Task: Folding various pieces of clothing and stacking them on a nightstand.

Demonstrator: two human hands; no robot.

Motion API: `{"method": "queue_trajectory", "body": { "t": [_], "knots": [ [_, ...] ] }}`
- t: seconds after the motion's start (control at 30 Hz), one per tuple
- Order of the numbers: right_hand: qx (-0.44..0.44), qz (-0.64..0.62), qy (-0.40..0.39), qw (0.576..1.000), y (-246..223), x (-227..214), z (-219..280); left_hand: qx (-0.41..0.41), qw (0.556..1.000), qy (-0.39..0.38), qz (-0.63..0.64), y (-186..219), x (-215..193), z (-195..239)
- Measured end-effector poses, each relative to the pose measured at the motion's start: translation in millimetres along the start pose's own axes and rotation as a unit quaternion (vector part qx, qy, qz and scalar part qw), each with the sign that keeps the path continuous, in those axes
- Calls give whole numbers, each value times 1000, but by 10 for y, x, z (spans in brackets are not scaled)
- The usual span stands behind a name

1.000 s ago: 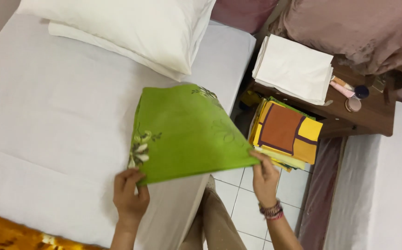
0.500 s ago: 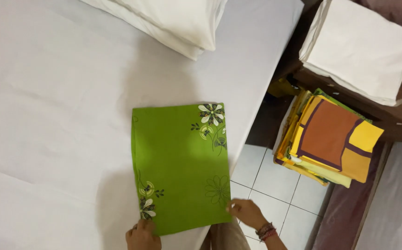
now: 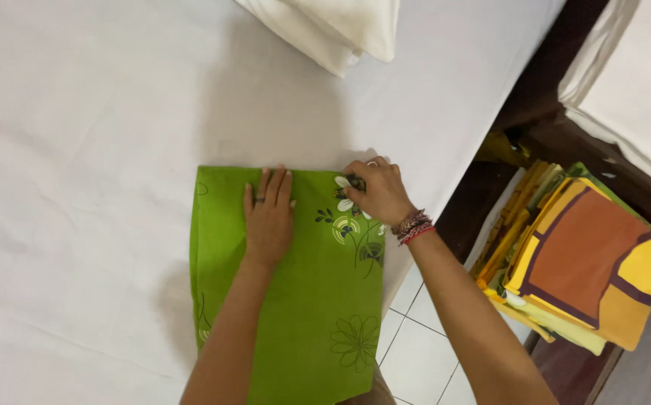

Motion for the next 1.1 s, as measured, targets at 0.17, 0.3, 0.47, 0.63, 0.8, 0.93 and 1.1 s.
{"method": "queue_trajectory", "body": {
  "t": [0.17, 0.3, 0.47, 0.63, 0.8, 0.93, 1.1],
  "knots": [
    [29, 146, -199, 969, -85, -251, -14, 11, 999, 0, -31, -318, -121, -201],
    [-81, 174, -134, 972, 93, -380, 82, 18, 1000, 20, -13, -328, -321, -285],
    [-110, 50, -34, 992, 176, -461, 28, 0, 998, 26, -52, -406, -548, -357],
    [-79, 25, 66, 994, 204, -656, -248, -13, 981, 155, -117, -336, -897, -670],
    [-133, 183, 132, 965, -237, -311, -76, -21, 980, 193, -51, -98, -757, -513],
    [-235, 170, -74, 954, -305, 667, 792, 50, 998, 33, 8, 194, -218, 301],
    [-162, 226, -58, 959, 192, 841, 1197, 2, 997, -55, -54, -162, -204, 1222]
  ]
}}
Point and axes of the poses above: each hand's wrist, its own z-axis away from the middle knuckle, its own x-axis out of the palm, y = z × x, the point moved 5 cm from there along -z, towards the middle knuckle, and after that the axes turned 2 degrees about y, right-handed, at the moved point
